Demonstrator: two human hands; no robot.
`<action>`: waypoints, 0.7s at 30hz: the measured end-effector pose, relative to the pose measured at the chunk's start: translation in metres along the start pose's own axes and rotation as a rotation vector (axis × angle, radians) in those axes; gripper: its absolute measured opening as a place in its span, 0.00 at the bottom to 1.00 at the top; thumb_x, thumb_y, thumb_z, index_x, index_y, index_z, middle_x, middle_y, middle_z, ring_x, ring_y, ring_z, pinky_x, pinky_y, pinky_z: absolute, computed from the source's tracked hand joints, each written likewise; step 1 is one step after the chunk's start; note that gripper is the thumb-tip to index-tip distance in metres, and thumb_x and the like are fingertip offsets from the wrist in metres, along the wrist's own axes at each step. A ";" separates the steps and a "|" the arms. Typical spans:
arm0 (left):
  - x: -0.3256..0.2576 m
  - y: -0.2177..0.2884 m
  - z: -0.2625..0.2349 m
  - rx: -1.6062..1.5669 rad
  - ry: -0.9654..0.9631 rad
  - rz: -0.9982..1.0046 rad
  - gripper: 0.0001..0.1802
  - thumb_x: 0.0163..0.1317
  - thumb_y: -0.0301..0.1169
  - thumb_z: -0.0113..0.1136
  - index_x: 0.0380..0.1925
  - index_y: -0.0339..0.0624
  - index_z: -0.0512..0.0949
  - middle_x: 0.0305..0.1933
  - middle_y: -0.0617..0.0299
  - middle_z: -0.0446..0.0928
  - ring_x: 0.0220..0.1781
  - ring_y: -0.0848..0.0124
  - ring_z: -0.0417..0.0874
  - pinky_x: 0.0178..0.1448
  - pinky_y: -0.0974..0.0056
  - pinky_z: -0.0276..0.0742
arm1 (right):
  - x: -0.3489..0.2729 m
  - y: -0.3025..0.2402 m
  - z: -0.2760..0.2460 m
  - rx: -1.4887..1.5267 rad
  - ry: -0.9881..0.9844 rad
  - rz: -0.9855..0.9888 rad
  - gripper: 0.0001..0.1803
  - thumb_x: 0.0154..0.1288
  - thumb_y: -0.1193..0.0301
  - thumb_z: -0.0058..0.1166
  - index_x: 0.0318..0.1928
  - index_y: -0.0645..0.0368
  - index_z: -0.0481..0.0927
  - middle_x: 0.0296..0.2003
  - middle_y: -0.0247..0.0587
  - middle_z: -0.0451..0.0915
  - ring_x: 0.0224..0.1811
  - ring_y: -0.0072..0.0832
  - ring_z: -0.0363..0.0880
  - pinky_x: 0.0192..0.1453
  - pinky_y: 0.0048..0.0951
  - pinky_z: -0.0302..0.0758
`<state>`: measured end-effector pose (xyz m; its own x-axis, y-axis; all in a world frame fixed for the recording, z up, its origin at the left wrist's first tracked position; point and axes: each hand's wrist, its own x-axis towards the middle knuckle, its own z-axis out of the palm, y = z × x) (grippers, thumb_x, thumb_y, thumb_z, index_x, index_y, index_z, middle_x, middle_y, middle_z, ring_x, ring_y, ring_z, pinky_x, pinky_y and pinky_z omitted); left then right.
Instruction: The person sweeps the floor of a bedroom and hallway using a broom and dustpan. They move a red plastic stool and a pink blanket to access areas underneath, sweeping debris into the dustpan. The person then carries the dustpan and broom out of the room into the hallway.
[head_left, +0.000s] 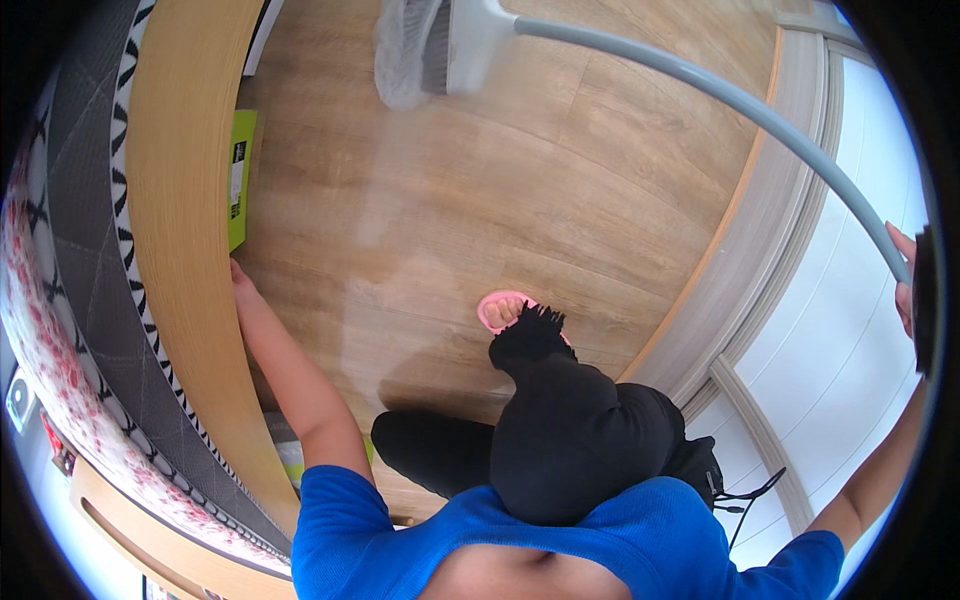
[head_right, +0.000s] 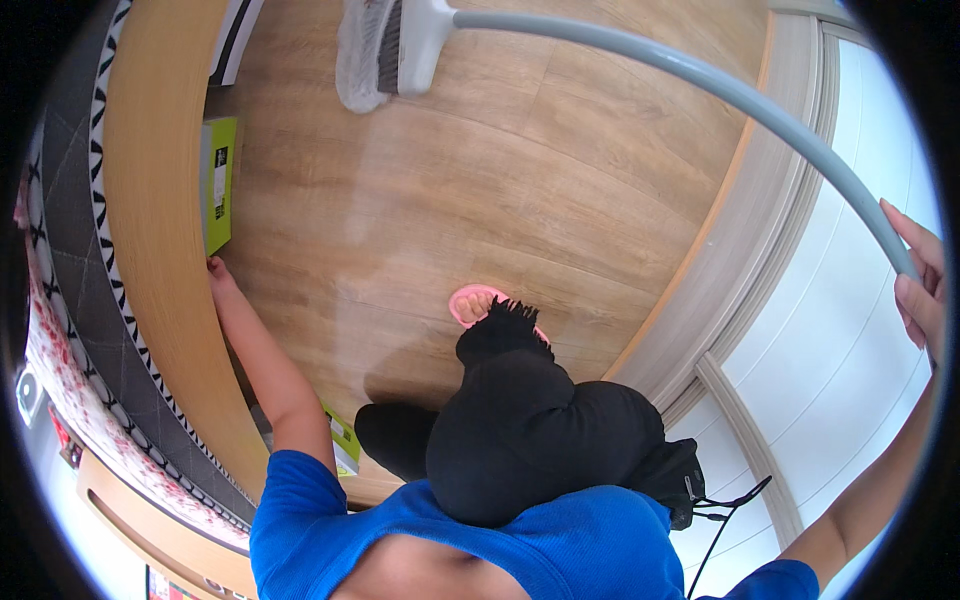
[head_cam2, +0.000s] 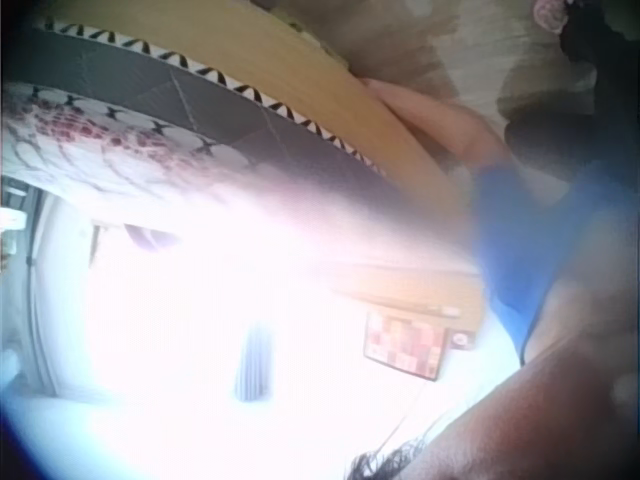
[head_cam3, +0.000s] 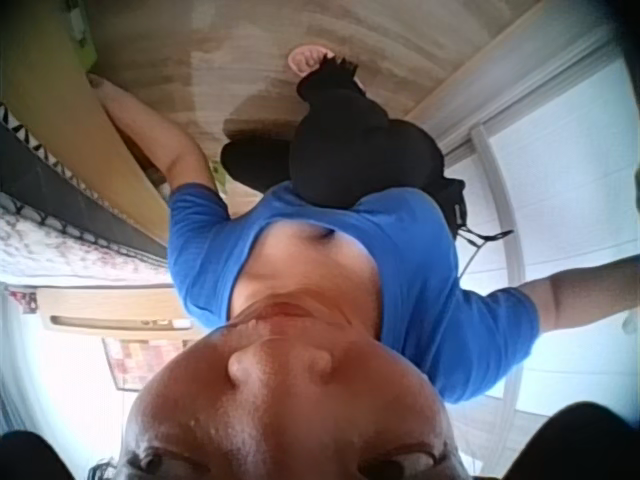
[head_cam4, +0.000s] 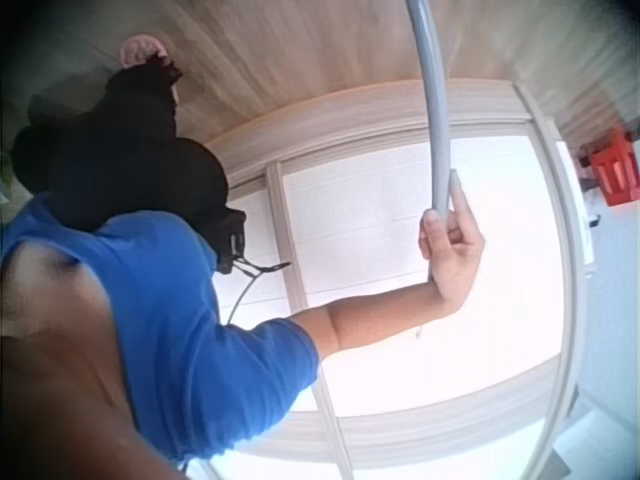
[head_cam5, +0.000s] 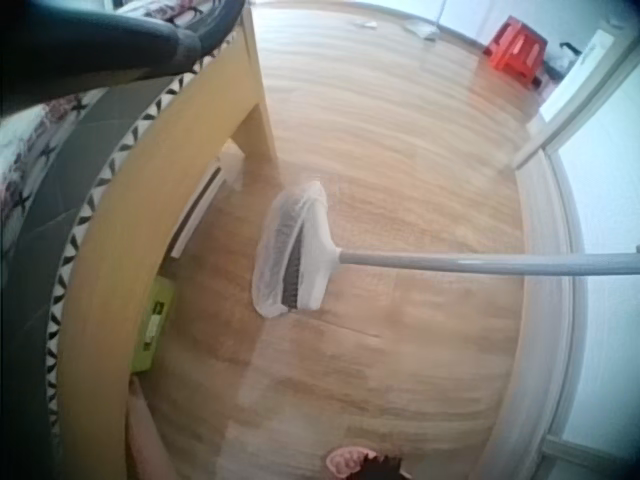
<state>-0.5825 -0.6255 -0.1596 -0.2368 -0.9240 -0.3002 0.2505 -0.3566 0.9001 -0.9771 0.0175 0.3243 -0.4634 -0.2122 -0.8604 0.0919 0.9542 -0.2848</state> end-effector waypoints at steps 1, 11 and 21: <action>-0.003 0.001 -0.016 -0.013 -0.001 -0.020 0.11 0.57 0.37 0.50 0.36 0.43 0.71 0.35 0.63 0.72 0.35 0.71 0.69 0.35 0.67 0.66 | -0.002 -0.003 0.002 -0.037 -0.016 0.004 0.25 0.57 0.79 0.49 0.57 0.65 0.63 0.15 0.26 0.64 0.14 0.11 0.56 0.16 0.13 0.54; -0.054 0.021 -0.075 0.007 0.067 -0.161 0.11 0.56 0.36 0.50 0.34 0.41 0.68 0.28 0.60 0.67 0.25 0.70 0.67 0.24 0.70 0.63 | 0.021 -0.062 0.052 -0.358 -0.168 -0.381 0.23 0.54 0.78 0.51 0.54 0.56 0.69 0.18 0.25 0.67 0.17 0.11 0.60 0.19 0.12 0.57; -0.129 0.050 0.016 -0.193 -0.051 -0.171 0.20 0.60 0.31 0.47 0.48 0.28 0.63 0.49 0.45 0.66 0.53 0.53 0.68 0.55 0.51 0.71 | -0.012 -0.083 0.032 -0.383 -0.045 0.053 0.23 0.56 0.77 0.51 0.54 0.54 0.69 0.17 0.24 0.65 0.16 0.11 0.59 0.18 0.13 0.56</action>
<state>-0.5545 -0.5218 -0.0706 -0.3368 -0.8415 -0.4225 0.3762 -0.5316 0.7589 -0.9508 -0.0662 0.3452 -0.4269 -0.1619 -0.8897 -0.2251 0.9719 -0.0689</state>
